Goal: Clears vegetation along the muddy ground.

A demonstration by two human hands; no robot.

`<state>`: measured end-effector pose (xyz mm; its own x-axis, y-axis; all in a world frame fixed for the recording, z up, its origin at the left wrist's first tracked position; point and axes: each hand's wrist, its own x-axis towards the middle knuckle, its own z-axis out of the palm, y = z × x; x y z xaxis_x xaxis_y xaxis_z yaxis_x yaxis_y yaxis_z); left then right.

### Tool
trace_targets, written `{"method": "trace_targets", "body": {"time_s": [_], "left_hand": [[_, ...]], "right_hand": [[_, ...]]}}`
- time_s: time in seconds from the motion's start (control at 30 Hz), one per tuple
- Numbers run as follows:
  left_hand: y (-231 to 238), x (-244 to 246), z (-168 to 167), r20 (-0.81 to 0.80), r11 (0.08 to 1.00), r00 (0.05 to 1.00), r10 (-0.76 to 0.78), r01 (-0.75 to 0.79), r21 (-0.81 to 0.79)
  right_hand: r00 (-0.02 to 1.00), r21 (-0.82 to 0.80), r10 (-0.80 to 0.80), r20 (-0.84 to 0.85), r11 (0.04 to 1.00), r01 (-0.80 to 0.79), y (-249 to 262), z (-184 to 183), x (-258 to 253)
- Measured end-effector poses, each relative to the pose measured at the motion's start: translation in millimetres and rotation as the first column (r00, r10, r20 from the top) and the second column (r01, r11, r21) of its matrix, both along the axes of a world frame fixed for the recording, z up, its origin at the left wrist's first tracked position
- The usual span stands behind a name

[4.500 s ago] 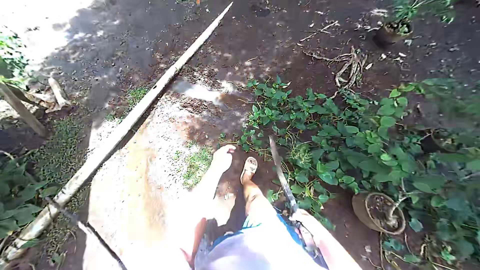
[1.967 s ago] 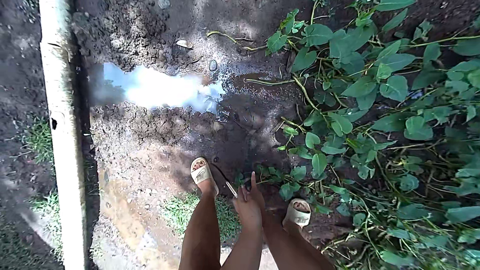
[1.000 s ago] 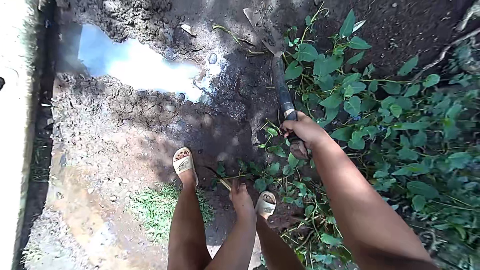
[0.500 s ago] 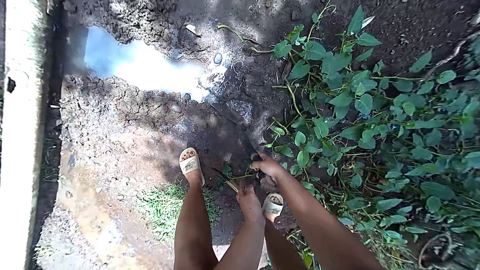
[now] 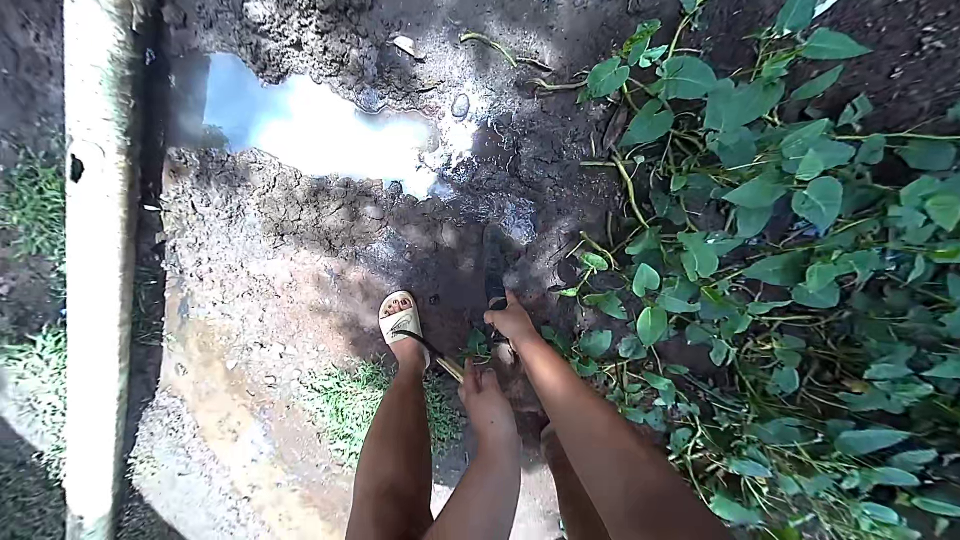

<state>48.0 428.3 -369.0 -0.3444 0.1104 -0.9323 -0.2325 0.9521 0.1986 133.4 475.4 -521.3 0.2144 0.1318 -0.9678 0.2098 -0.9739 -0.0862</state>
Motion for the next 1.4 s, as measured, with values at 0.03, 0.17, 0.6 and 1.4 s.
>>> {"method": "trace_targets", "body": {"time_s": [0.03, 0.17, 0.6, 1.4], "left_hand": [[-3.6, 1.2, 1.4, 0.010, 1.000, 1.000, -0.008, 0.008, -0.006], [-14.9, 15.0, 4.0, 0.098, 1.000, 0.995, -0.031, 0.031, 0.006], [-28.9, 34.3, 9.2, 0.175, 0.999, 0.984, 0.028, -0.032, 0.022], [-31.6, 60.1, 3.6, 0.177, 0.993, 0.978, -0.115, 0.119, -0.013]], "right_hand": [[1.000, 0.028, -0.020, -0.009, 0.999, 0.020, -0.6, 5.2, 5.2], [0.999, 0.081, 0.018, -0.045, 0.997, -0.014, 27.1, 48.5, 53.8], [0.994, 0.242, -0.108, 0.001, 0.965, 0.104, 105.5, 135.6, 123.9], [0.993, -0.254, -0.074, -0.087, 0.966, 0.050, -88.6, 156.9, 179.1]]}}
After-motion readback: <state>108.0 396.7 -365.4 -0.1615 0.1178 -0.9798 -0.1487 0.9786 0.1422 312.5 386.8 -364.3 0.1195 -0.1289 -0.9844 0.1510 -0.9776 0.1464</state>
